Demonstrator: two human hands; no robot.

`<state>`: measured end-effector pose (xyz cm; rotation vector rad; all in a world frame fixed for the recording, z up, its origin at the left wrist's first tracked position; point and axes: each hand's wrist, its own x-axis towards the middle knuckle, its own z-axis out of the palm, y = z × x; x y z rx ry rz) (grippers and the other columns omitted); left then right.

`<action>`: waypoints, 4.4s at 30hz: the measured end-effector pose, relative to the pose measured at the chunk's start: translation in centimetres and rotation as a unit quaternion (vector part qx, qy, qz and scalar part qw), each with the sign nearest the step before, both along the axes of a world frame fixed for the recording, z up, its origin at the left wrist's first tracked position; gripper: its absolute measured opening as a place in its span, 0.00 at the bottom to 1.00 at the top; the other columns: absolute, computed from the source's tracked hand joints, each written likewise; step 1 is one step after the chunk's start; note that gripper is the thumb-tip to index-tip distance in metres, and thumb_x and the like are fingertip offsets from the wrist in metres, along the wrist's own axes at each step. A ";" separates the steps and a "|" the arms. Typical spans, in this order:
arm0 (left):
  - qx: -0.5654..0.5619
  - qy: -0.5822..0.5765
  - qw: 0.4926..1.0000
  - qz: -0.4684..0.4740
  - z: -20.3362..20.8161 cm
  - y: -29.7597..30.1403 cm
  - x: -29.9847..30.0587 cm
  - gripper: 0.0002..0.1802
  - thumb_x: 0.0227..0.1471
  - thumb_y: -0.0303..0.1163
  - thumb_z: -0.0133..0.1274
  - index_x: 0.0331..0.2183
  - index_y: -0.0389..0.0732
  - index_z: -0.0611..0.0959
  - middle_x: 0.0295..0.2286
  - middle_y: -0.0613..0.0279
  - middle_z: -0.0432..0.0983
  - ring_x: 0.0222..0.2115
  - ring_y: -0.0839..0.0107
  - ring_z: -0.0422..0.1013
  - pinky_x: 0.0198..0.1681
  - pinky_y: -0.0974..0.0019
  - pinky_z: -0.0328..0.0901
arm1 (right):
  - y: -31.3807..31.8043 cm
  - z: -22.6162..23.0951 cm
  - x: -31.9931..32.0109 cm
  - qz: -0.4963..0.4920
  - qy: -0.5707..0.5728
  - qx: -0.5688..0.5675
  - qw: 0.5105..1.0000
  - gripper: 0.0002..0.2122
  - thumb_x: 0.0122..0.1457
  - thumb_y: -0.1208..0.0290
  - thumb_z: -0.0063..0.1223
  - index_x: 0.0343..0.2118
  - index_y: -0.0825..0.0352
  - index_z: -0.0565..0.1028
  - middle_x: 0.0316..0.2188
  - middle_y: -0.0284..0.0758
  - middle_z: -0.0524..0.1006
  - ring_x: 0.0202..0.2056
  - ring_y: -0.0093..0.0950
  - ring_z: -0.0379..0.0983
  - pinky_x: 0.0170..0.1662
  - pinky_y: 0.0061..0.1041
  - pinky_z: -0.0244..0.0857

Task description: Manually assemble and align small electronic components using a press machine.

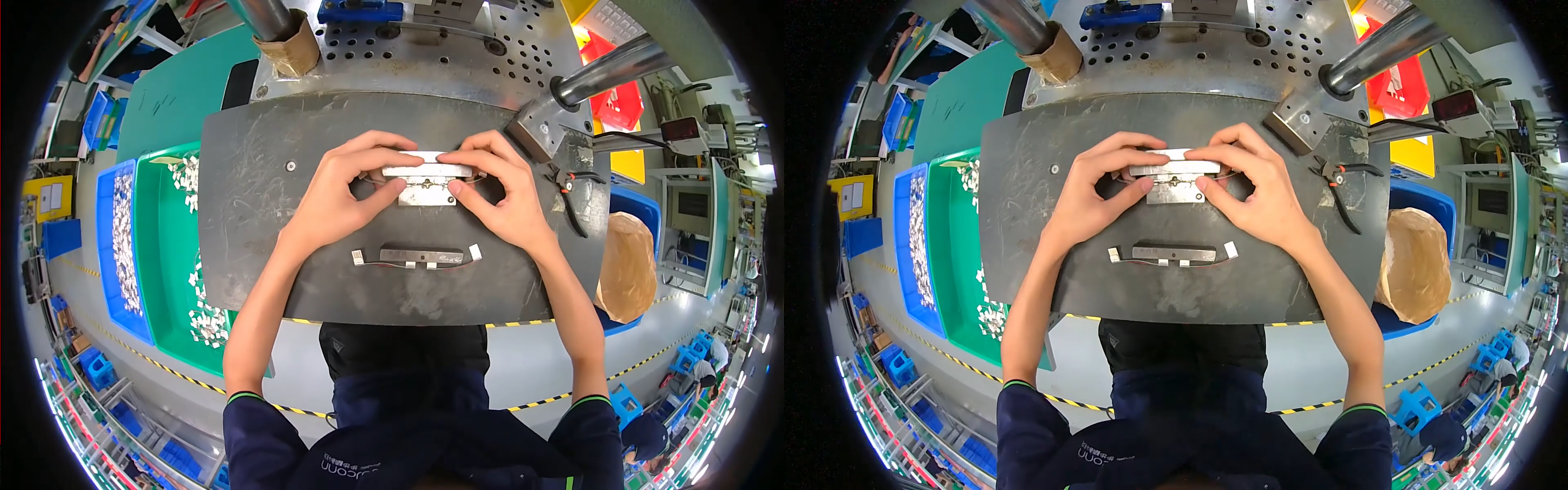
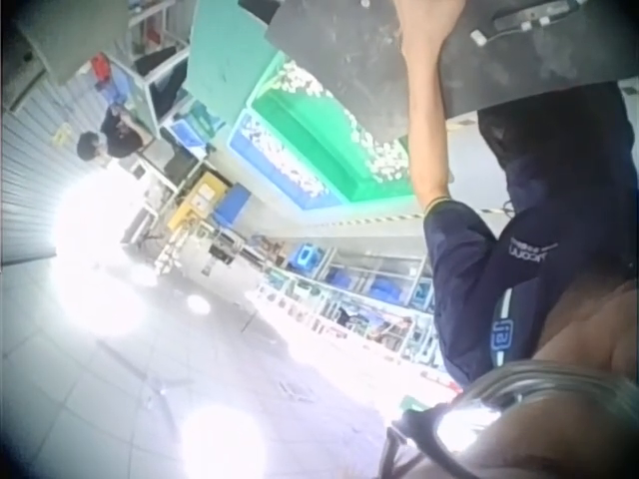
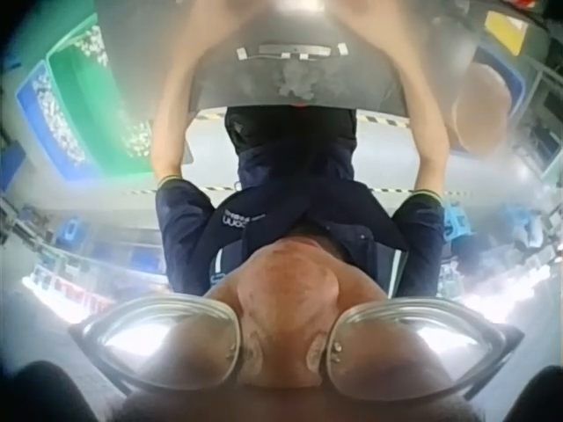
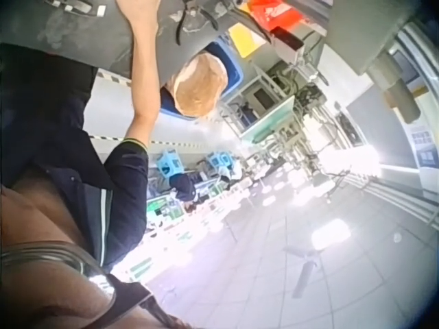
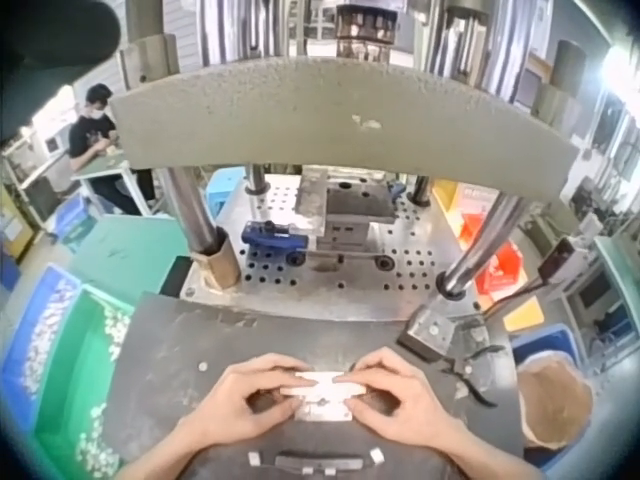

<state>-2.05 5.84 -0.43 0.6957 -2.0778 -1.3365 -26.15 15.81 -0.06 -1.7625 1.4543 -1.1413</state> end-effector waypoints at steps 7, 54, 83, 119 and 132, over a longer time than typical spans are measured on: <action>0.017 -0.051 0.998 0.012 1.0 0.5 -0.5 0.25 0.49 0.17 0.58 0.50 0.45 0.85 0.44 0.65 0.79 0.26 0.72 0.61 0.35 0.67 0.62 | 0.1 0.6 0.7 -0.037 -0.031 0.101 0.994 0.18 0.54 0.80 0.63 0.50 0.63 0.83 0.40 0.30 0.75 0.27 0.19 0.64 0.33 0.21 0.62; -0.153 -0.125 0.980 0.020 2.2 -0.8 -1.5 0.10 0.53 0.27 0.68 0.39 0.34 0.91 0.41 0.52 0.87 0.41 0.63 0.83 0.47 0.65 0.73 | 10.7 20.7 6.0 0.271 -0.018 -0.021 0.962 0.30 0.54 0.71 0.58 0.63 0.54 0.73 0.39 0.34 0.72 0.29 0.31 0.69 0.32 0.31 0.70; -0.268 -0.190 0.929 -0.173 3.6 -3.3 -17.3 0.39 0.36 0.38 0.76 0.51 0.31 0.84 0.40 0.49 0.77 0.45 0.49 0.75 0.51 0.52 0.70 | 12.0 2.0 -11.3 -0.219 0.374 -0.001 0.901 0.21 0.51 0.56 0.72 0.42 0.62 0.76 0.45 0.42 0.66 0.49 0.43 0.64 0.57 0.45 0.58; -0.333 -0.177 0.910 -0.170 3.3 4.2 -13.8 0.34 0.31 0.41 0.74 0.44 0.34 0.87 0.34 0.56 0.76 0.41 0.57 0.74 0.49 0.56 0.65 | 13.2 1.7 -7.0 -0.082 0.361 0.018 0.929 0.15 0.58 0.68 0.67 0.19 0.72 0.78 0.31 0.37 0.72 0.27 0.36 0.78 0.28 0.39 0.69; -0.297 -0.200 0.922 -0.145 4.8 4.1 -13.6 0.31 0.31 0.37 0.74 0.40 0.33 0.86 0.34 0.56 0.76 0.38 0.56 0.72 0.47 0.57 0.65 | 27.6 -5.7 -18.3 -0.583 0.120 -0.087 0.799 0.25 0.73 0.61 0.45 0.21 0.74 0.76 0.28 0.41 0.80 0.24 0.24 0.72 0.31 0.26 0.65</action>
